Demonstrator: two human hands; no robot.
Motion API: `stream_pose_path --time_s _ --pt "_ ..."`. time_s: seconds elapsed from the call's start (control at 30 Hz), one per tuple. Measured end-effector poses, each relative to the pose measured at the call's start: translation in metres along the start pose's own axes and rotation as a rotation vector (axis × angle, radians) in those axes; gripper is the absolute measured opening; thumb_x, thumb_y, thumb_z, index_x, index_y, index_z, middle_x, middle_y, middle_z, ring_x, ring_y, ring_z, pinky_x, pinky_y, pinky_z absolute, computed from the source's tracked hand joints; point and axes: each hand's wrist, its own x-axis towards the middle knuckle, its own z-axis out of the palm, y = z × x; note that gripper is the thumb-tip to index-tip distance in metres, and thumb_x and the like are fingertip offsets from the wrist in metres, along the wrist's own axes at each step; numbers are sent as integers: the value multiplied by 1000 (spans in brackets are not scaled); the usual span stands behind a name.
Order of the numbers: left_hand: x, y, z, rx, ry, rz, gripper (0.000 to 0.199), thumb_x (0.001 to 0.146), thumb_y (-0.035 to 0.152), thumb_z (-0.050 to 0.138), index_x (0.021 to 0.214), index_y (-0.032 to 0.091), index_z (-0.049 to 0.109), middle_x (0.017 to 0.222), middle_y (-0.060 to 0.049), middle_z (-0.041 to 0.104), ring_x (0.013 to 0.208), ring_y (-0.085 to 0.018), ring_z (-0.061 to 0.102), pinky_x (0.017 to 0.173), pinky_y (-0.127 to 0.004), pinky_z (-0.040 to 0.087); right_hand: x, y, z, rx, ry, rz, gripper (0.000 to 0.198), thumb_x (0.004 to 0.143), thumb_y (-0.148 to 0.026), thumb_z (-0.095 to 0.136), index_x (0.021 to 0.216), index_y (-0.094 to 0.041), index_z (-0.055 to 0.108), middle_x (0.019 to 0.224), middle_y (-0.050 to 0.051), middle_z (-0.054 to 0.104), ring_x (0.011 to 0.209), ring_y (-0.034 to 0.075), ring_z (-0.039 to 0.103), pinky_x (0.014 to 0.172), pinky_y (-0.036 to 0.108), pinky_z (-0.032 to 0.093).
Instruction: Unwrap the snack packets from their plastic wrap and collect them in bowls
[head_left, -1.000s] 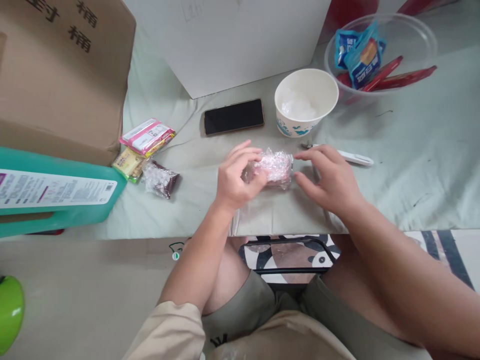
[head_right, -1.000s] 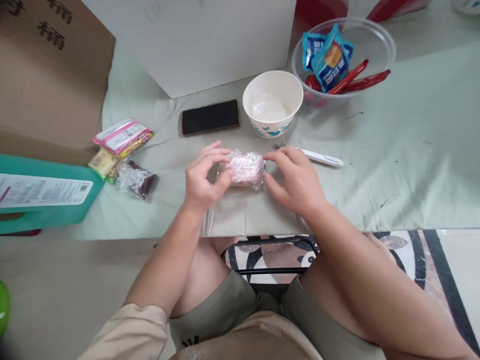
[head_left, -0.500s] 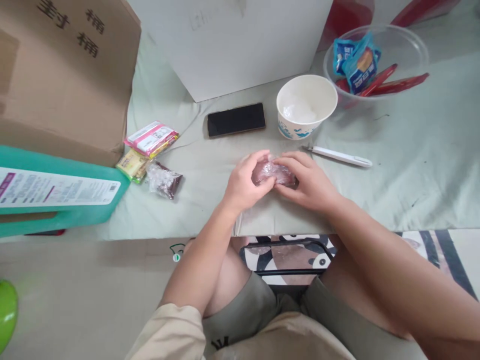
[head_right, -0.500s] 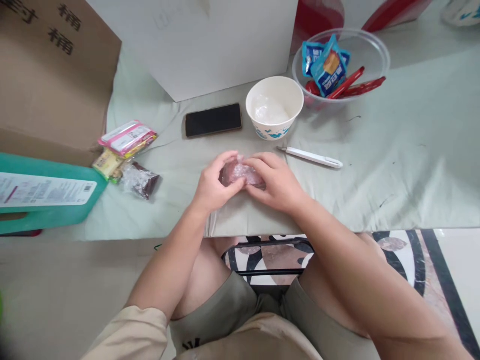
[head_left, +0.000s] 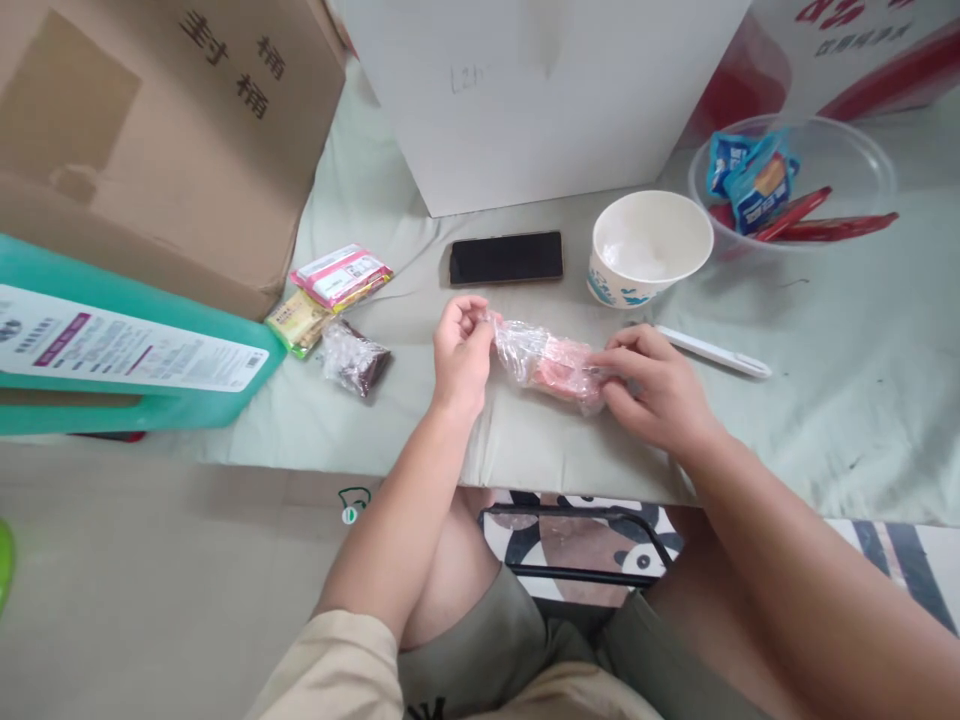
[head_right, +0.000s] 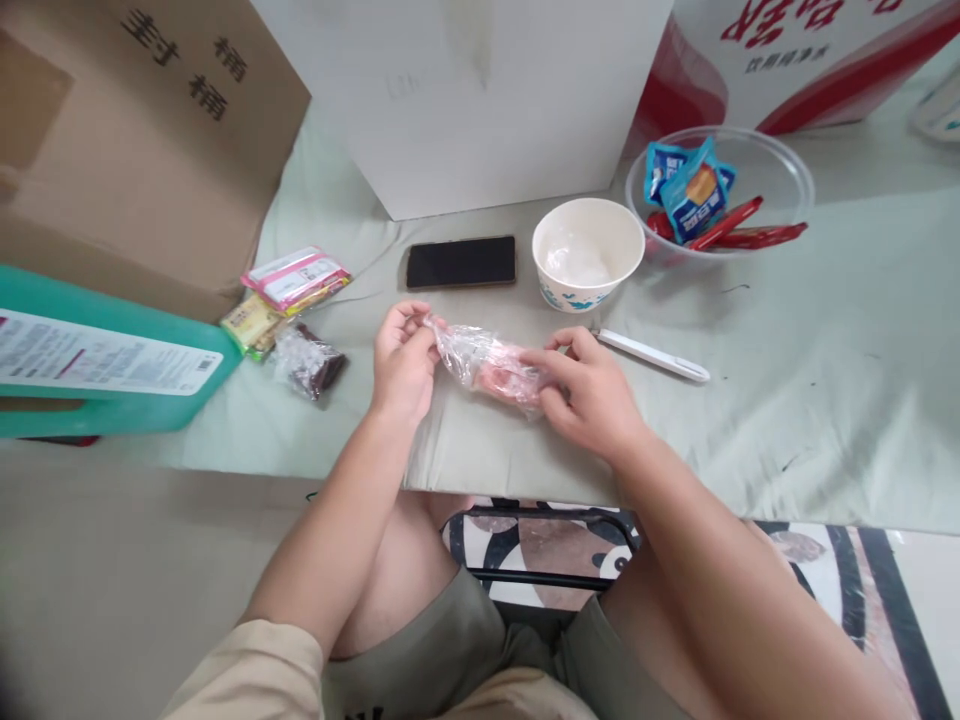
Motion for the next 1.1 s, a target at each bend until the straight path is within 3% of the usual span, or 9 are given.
stream_pose_path --time_s 0.13,0.37,0.47,0.53,0.63,0.7,0.8,0.93,1.1 --pt "11 -9 -7 116 3 76 18 79 16 55 94 25 52 84 0 65 79 -14 67 67 -27 53 -3 5 -9 9 89 19 16 81 -15 56 80 -24 70 92 6 66 83 23 65 78 42 55" --pt "18 -9 -25 153 110 110 20 66 8 48 80 22 49 72 1 55 67 -12 60 59 -23 47 -21 24 -48 -261 229 112 23 84 -13 52 73 -25 68 96 8 70 96 34 68 89 61 52" --pt "9 1 -24 182 88 203 12 76 13 48 82 22 53 78 -2 58 74 -14 61 65 -25 50 -24 20 -55 -237 268 181 24 91 -18 48 81 -25 69 98 11 70 101 36 67 91 61 52" --pt "1 6 -21 291 11 322 17 81 19 53 96 23 58 100 -5 63 94 -18 64 76 -29 54 -23 16 -49 -183 245 120 16 91 -28 56 98 -23 70 106 13 71 104 36 67 92 57 53" --pt "-7 9 -18 546 -115 499 39 75 14 63 113 25 60 131 -8 55 113 -21 61 94 -36 54 -17 16 -33 -188 125 63 39 87 -34 64 124 -19 63 109 13 73 102 34 68 87 52 55" --pt "-8 9 -18 654 -158 526 39 76 10 61 112 23 63 124 -7 60 107 -20 64 95 -36 54 -13 17 -25 -192 80 84 31 89 -27 60 119 -21 65 92 8 73 88 29 69 78 46 56" --pt "-4 11 -22 693 -150 491 23 82 12 59 102 22 67 95 -3 68 90 -17 66 85 -32 55 -9 14 -26 -150 146 80 14 90 -19 56 92 -26 68 76 4 67 77 24 67 72 42 55" --pt "-3 20 -29 781 -158 574 9 83 20 63 81 21 71 80 -1 62 74 -15 61 71 -29 53 -11 0 -41 -55 273 8 18 86 -14 59 87 -29 69 81 3 67 81 24 69 74 41 56" --pt "-17 31 -40 754 -112 754 9 80 21 65 73 24 70 92 -5 63 89 -21 64 81 -39 56 -16 -12 -57 73 132 -89 22 80 -9 57 84 -28 68 92 3 71 75 20 70 67 36 58"
